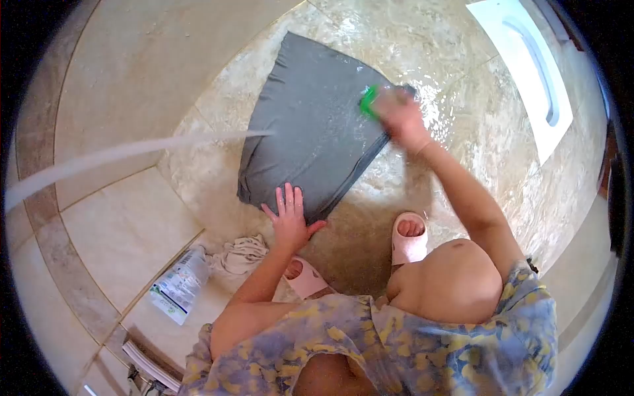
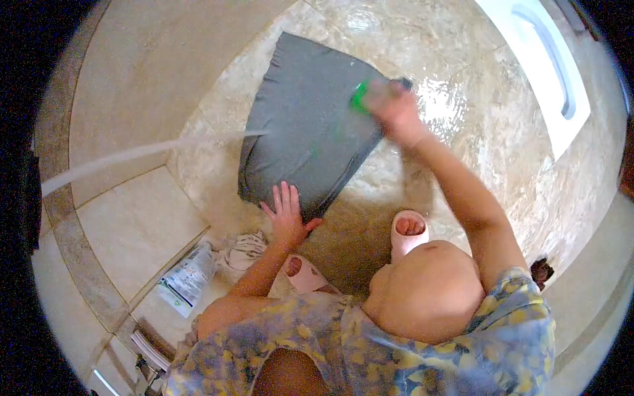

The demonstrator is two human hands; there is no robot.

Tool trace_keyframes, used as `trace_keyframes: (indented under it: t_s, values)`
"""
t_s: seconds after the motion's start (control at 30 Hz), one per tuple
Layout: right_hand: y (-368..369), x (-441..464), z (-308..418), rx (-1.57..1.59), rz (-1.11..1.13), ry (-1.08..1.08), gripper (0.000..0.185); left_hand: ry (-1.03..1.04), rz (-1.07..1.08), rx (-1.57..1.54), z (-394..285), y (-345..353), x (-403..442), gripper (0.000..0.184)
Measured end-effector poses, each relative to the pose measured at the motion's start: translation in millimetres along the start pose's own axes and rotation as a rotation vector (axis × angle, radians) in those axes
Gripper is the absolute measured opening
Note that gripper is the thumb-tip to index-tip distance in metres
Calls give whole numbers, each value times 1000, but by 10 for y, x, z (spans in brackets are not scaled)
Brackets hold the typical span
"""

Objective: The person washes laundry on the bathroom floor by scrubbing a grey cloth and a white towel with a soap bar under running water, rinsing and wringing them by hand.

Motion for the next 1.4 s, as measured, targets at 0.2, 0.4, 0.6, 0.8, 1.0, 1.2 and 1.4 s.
trace_keyframes:
  t_s: [0.2, 0.4, 0.6, 0.8, 1.0, 1.2, 1.4]
  values:
    - [32, 367, 342, -43, -22, 102, 43, -25, 12, 39, -79, -148, 60, 120]
    - [129, -20, 1041, 242, 50, -354, 43, 37, -172, -8, 239, 88, -83, 115]
    - [-18, 182, -1228, -190, -231, 567, 46, -2, -177, -67, 329, -8, -53, 115]
    - [-238, -18, -753, -374, -320, 562, 56, -157, -529, -176, 937, -480, 625, 99]
    - [244, 276, 546, 1041, -134, 936, 65, -57, -399, -70, 1566, -802, 1545, 49]
    - [292, 991, 1111, 2097, 290, 1212, 113, 201, -557, -1304, 829, -1091, 1670, 34]
    - [494, 1690, 1470, 2656, 94, 1096, 79, 392, -676, -1245, -295, -1870, 1085, 40]
Point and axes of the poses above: each hand's wrist, its own x-axis towards the middle knuckle, its own y-axis out of the palm, z = x × y, the point moved 3 cm from there along x, towards the middle knuckle
